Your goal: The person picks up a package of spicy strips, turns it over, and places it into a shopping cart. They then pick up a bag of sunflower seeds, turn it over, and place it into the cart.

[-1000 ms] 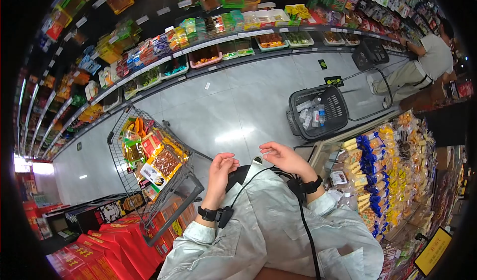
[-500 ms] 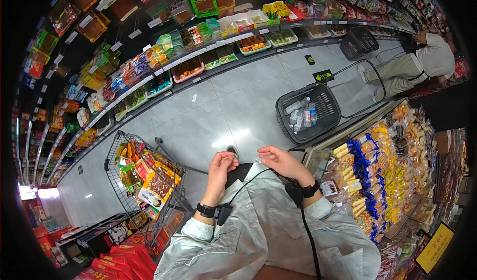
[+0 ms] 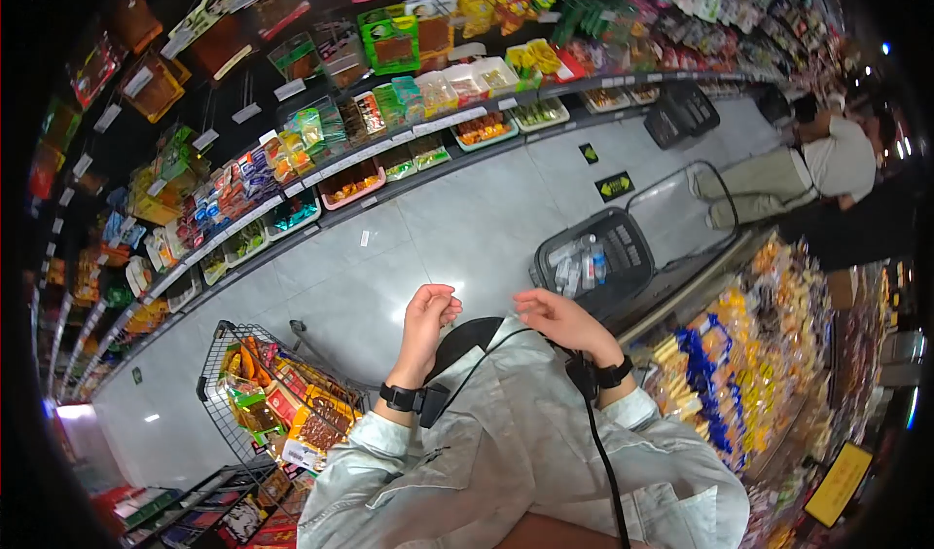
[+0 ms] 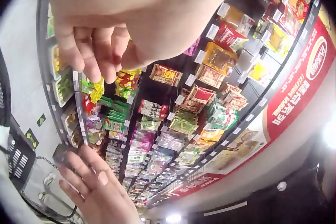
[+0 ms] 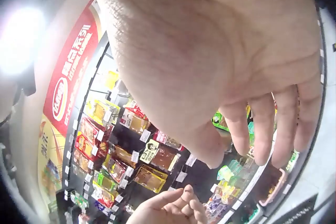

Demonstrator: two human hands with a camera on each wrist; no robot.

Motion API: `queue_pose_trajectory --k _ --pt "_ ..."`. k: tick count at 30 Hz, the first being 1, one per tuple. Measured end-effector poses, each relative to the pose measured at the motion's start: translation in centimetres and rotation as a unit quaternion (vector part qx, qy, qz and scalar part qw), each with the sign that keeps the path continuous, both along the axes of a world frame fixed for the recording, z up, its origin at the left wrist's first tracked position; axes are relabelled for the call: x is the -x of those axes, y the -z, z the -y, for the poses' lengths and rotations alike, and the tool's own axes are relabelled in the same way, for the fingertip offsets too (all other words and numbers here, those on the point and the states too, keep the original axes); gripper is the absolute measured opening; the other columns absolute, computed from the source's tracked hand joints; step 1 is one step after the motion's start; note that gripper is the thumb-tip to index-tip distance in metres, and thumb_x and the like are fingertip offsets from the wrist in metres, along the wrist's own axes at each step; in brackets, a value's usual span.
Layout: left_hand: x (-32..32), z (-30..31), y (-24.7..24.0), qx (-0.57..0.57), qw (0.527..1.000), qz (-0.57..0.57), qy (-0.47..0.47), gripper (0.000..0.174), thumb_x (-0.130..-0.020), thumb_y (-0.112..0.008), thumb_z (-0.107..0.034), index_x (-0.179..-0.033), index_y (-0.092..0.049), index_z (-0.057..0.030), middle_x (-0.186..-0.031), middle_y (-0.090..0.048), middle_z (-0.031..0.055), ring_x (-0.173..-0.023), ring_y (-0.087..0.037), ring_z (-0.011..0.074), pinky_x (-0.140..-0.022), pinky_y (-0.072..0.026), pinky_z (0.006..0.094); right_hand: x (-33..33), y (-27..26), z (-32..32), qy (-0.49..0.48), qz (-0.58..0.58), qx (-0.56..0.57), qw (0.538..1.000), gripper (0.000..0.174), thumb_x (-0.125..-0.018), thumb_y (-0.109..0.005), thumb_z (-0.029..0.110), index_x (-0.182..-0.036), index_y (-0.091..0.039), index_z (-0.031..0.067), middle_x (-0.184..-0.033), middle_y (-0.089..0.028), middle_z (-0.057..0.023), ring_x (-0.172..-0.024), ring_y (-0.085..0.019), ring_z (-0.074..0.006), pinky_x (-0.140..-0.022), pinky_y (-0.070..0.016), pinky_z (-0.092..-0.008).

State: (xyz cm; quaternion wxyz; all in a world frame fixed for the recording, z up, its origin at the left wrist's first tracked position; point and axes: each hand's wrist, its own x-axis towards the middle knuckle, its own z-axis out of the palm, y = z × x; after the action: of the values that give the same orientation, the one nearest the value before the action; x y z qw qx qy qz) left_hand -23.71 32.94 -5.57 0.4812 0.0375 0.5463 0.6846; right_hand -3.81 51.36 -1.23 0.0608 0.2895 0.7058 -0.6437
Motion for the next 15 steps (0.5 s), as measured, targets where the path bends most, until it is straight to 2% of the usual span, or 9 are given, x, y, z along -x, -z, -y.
queue_pose_trajectory --k 3,6,11,15 --pt "3.5 -1.1 -0.5 -0.004 1.000 -0.007 -0.007 0.015 -0.101 -0.052 -0.010 -0.112 -0.061 -0.0035 -0.094 -0.066 0.0055 -0.087 -0.065 0.0127 -0.082 -0.0528 0.0262 2.3 0.7 -1.4 -0.006 0.000 -0.040 0.999 0.039 -0.098 -0.065 0.017 -0.135 -0.058 0.0059 -0.120 -0.070 -0.0122 -0.106 -0.067 -0.0164 -0.092 -0.0520 -0.0305" --pt "5.5 -1.4 -0.4 -0.010 0.999 0.000 -0.034 0.015 -0.101 -0.052 -0.010 -0.112 -0.061 -0.0037 -0.093 -0.066 0.0053 -0.087 -0.064 0.0128 -0.082 -0.0530 0.0265 4.5 -0.1 -2.7 -0.029 0.003 -0.021 0.999 0.040 -0.099 -0.065 0.017 -0.135 -0.058 0.0050 -0.121 -0.069 -0.0115 -0.107 -0.066 -0.0162 -0.093 -0.0519 -0.0306" --pt "6.6 -2.3 1.9 0.025 0.996 0.049 -0.076 0.012 -0.101 -0.053 -0.010 -0.109 -0.061 -0.0053 -0.092 -0.067 0.0044 -0.085 -0.065 0.0130 -0.081 -0.0528 0.0270 7.8 1.4 -5.9 -0.068 -0.002 -0.027 0.997 0.040 -0.099 -0.066 0.020 -0.135 -0.058 0.0042 -0.116 -0.070 -0.0102 -0.101 -0.066 -0.0164 -0.091 -0.0518 -0.0305" --pt "7.1 -4.0 2.3 0.029 0.994 0.060 -0.085 0.012 -0.101 -0.053 -0.010 -0.109 -0.061 -0.0054 -0.091 -0.067 0.0048 -0.084 -0.065 0.0133 -0.080 -0.0526 0.0266 11.3 2.0 -9.0 -0.109 -0.001 -0.005 0.994 0.039 -0.099 -0.066 0.021 -0.133 -0.058 0.0040 -0.114 -0.071 -0.0118 -0.103 -0.066 -0.0181 -0.091 -0.0520 -0.0314"
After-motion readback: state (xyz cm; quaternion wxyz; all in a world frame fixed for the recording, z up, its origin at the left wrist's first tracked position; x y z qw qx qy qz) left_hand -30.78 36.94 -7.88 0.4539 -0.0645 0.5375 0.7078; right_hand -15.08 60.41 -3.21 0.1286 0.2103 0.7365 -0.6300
